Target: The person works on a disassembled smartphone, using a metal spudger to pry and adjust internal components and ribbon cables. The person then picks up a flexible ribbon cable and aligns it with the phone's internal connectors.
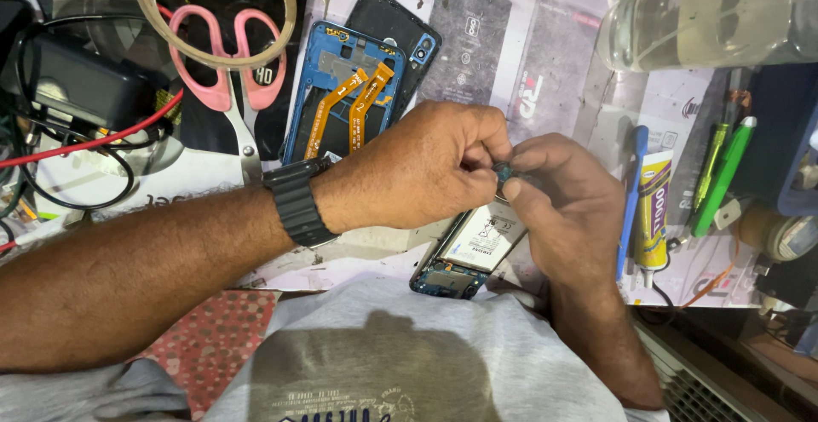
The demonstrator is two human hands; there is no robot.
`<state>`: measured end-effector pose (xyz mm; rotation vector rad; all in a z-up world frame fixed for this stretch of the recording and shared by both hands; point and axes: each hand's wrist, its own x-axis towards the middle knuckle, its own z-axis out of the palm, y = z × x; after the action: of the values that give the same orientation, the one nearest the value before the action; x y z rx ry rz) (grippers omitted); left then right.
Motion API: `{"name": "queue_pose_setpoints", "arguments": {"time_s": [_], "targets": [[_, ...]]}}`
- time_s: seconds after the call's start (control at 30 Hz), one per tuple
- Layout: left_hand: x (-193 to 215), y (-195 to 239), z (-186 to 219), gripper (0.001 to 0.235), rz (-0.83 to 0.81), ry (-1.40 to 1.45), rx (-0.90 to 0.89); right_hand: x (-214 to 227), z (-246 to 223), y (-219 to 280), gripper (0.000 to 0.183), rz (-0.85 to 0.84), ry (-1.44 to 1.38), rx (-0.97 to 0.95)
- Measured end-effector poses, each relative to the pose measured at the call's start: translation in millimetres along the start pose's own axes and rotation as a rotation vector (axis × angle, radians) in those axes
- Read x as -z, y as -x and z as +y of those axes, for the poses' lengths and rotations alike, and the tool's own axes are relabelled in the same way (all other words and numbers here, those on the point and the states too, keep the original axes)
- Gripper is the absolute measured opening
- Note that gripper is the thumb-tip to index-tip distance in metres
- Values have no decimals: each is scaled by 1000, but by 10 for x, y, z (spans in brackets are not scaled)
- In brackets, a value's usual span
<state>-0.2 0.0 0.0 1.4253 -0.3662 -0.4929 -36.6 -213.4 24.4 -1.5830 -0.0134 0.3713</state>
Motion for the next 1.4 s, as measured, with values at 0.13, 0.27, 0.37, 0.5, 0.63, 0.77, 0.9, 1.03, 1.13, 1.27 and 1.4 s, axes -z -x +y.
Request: {"name": "queue_pose_setpoints", "arguments": {"time_s": [0.13,0.27,0.37,0.5,0.63,0.77,0.9,1.03,1.13,1.27,1.4], "targets": [[5,-1,16,6,-1,-15,18,-1,-18,-4,19,4,21,-12],[-1,0,25,9,-3,-5,47,12,-29,-16,19,-16,31,-16],[-6,1,22,9,2,-5,51,27,-33,-21,19,-23,-11,-25],[-5,-2,13,6,12,-22,5,37,-24,-22,20,-22,-71,-56],[-7,2,16,10,2,-23,34,42,-11,-11,19,-18,-70,-44],[-24,11,31,15,26,-16,23,26,4,-15,19,-11,-43,-20],[-16,13,29,13,18,-27,38,15,3,-20,18,-25,-10,1],[-8,12,36,10,24,-57,34,12,-22,-19,18,-33,-18,-10],[3,17,43,9,17,-73,35,7,-28,-21,19,-37,-6,-15],[12,9,48,9,2,-74,45,14,-27,-25,19,-34,21,-17],[26,9,40,10,-14,-82,36,24,-15,-28,19,-38,10,-9]]}}
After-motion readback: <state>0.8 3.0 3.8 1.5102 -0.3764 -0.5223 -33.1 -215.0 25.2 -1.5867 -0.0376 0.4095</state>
